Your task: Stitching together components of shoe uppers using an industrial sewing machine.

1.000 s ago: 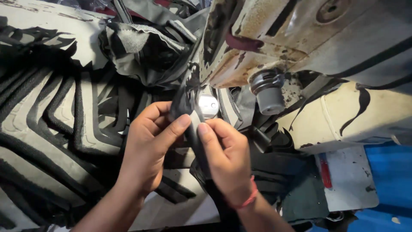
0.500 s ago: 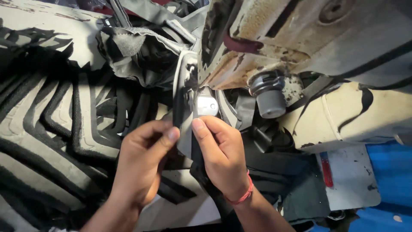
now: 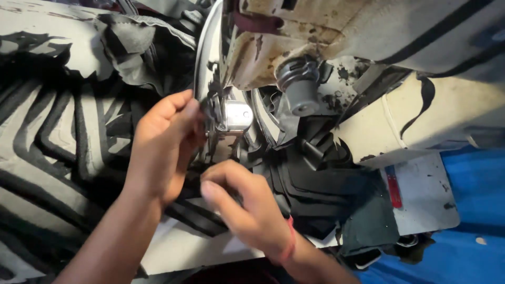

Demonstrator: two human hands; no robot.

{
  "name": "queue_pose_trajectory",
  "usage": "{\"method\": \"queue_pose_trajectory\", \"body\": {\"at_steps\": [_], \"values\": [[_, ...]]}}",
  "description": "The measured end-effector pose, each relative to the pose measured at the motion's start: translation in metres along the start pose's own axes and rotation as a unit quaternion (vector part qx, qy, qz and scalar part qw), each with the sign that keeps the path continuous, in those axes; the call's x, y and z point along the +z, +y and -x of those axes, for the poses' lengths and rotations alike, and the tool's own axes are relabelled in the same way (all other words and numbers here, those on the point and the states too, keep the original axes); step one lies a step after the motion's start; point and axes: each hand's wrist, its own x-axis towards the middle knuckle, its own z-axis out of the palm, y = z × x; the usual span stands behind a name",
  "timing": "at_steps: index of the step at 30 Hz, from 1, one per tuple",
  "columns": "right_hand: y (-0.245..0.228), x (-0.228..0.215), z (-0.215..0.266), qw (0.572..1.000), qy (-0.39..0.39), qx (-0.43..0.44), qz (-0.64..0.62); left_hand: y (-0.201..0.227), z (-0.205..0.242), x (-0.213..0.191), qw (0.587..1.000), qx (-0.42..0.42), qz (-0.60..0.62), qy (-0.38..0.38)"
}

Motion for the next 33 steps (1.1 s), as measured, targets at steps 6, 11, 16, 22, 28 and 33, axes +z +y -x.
{"method": "queue_pose_trajectory", "body": {"at_steps": [6, 11, 16, 22, 28, 33], "values": [[0.044, -0.074, 0.028, 0.955, 0.16, 0.029, 0.249, -0.048, 0.054, -0.032, 0.981, -0.1, -0.162, 0.023], [0.076, -0.101, 0.022, 0.944, 0.127, 0.052, 0.299, -0.088, 0.066, -0.036, 0.976, -0.178, -0.115, -0.058], [0.017, -0.029, 0.023, 0.917, 0.207, -0.083, 0.33, -0.077, 0.071, -0.026, 0.966, -0.148, -0.194, -0.092], [0.015, 0.019, 0.016, 0.99, -0.009, 0.04, 0.132, -0.079, 0.095, -0.077, 0.981, -0.117, -0.153, -0.032], [0.041, 0.085, -0.018, 0.877, -0.153, -0.081, 0.448, -0.065, 0.132, -0.074, 0.859, -0.202, -0.188, -0.432], [0.045, 0.071, 0.001, 0.947, -0.107, -0.099, 0.285, -0.037, 0.132, -0.067, 0.879, -0.167, -0.221, -0.388]]}}
